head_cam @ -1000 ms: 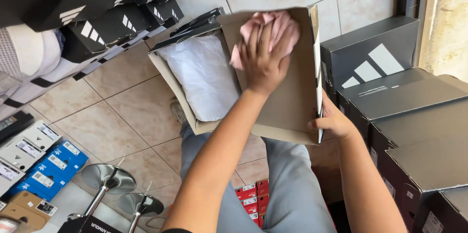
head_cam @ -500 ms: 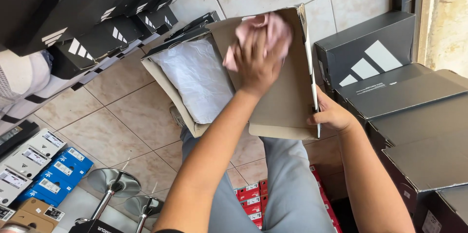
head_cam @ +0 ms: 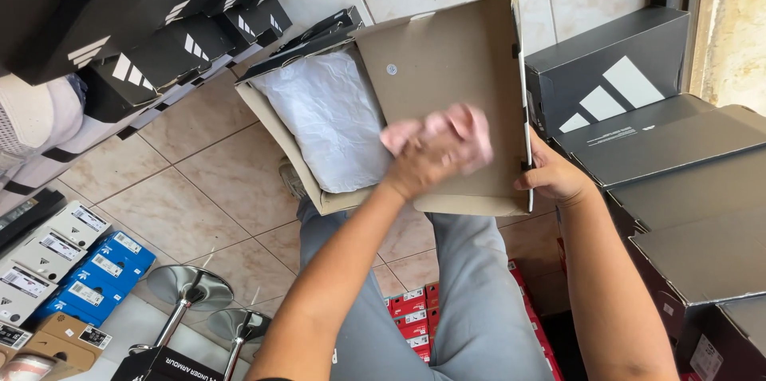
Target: Cleaning and inspecting shoeboxes and shoes using a cloth
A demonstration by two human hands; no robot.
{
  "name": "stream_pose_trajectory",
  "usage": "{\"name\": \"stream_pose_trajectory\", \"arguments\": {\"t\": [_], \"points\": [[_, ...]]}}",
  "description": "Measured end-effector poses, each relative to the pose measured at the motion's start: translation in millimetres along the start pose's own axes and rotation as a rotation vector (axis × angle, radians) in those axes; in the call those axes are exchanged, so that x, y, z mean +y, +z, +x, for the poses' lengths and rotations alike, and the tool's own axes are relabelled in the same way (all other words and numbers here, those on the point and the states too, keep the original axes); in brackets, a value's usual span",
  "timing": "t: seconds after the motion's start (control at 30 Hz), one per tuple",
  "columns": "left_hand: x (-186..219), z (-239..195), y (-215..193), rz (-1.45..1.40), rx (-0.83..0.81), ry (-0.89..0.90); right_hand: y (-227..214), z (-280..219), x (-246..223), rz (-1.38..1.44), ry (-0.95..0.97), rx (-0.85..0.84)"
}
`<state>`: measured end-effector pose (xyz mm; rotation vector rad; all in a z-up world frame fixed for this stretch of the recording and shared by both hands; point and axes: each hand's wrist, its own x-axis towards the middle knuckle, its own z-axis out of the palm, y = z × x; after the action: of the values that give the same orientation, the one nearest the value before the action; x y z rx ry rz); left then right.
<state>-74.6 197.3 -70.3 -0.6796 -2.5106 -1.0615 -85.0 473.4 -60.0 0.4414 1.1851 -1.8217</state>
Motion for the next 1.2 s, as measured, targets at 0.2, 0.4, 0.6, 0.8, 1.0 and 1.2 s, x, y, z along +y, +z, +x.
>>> {"name": "stream_pose_trajectory", "arguments": {"t": [0.2, 0.4, 0.6, 0.8, 1.0, 1.2], "points": [[-47, 71, 45, 0.537, 0.217, -0.332, 33, -1, -26, -0.079, -0.019, 0.023], [38, -4, 40, 0.247, 0.123, -0.159, 1, -9, 15, -0.013, -0.04, 0.055], [15, -58, -114, -0.081, 0.165, -0.405, 129, -36, -75, -0.331, 0.007, 0.046], [-56, -158, -257, -0.245, 0.214, -0.974, 332, -17, -48, -0.762, -0.195, 0.124], [-118, -165, -307, 0.001, 0.259, -1.249, 417, 69, 117, -1.367, -0.299, 0.396], [-155, -101, -306, 0.248, -0.361, -0.96, 381, 117, 218, -1.672, -0.391, 0.561]]}}
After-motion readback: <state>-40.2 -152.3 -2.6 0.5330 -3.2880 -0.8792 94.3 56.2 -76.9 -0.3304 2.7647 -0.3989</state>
